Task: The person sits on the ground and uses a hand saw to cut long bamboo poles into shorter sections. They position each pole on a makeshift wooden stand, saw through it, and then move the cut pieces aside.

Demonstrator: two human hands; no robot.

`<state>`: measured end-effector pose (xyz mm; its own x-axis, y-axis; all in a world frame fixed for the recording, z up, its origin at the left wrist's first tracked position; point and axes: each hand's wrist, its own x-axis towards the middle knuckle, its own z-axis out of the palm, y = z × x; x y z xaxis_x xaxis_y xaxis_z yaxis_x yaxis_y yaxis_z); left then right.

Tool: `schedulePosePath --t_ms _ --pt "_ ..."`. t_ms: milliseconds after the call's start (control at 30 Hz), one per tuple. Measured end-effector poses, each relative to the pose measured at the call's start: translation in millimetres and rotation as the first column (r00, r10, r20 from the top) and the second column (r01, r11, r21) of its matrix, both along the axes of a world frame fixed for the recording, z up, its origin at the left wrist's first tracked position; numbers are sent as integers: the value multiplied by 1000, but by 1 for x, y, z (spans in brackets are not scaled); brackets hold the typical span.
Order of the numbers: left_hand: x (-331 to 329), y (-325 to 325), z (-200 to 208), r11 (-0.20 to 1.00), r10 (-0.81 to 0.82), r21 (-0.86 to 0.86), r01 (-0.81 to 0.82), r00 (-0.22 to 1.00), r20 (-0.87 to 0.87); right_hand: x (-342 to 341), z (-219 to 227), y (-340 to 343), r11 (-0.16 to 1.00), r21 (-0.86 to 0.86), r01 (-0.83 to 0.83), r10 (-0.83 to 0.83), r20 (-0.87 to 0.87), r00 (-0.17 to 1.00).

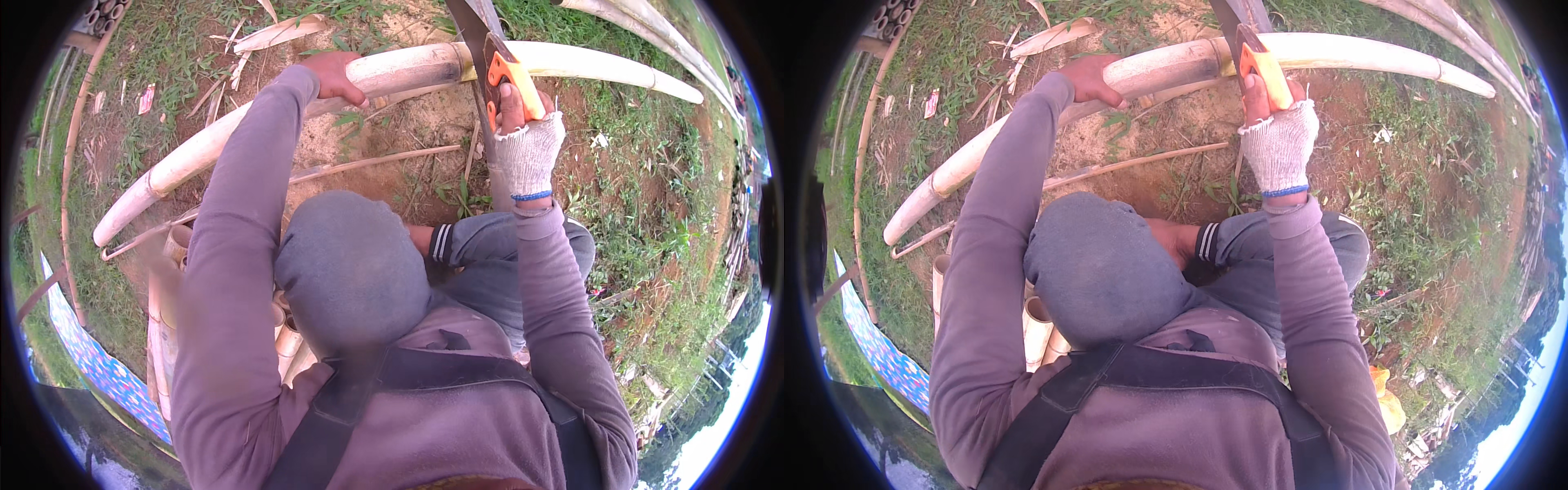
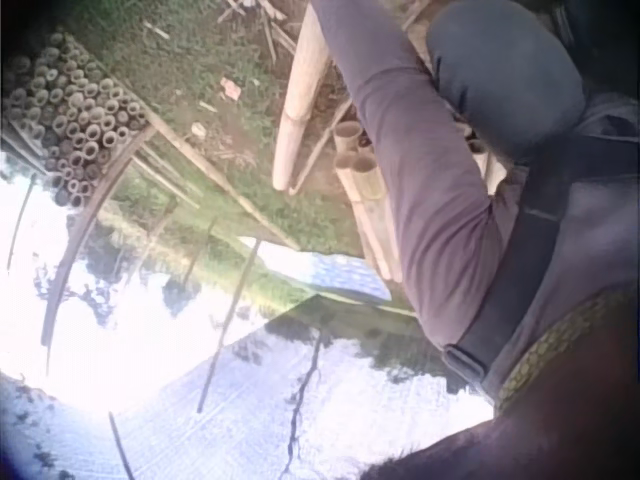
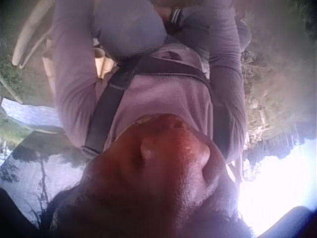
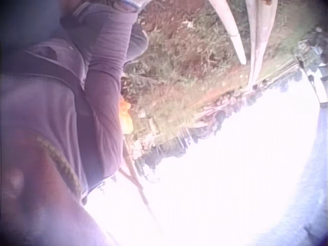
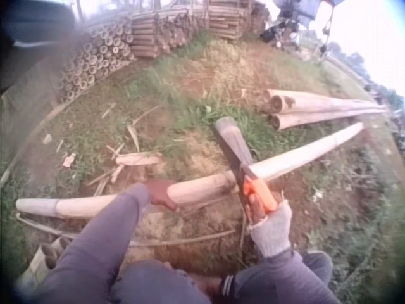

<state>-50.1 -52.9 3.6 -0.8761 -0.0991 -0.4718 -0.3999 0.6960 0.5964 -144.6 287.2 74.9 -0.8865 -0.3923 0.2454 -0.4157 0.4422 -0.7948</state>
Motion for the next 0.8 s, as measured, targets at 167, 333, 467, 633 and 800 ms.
schedulePosePath --t_ms 167,333,467,633,800 --pt "2 -13 4 998 50 39 -52 998 49 79 14 118 992 105 -64 69 -43 997" --pt "8 -6 -8 998 51 25 -51 999 14 128 8 208 999 40 16 -23 189 982" --pt "-3 -2 -5 999 6 52 -8 999 40 26 -1 37 1000 28 2 -1 -15 1000" --pt "8 2 10 989 70 -133 -70 998 -8 6 9 -3 991 -117 -59 51 -69 996" --pt "49 53 10 733 -30 -623 -273 902 -430 7 -16 13 956 -264 -125 139 34 990"
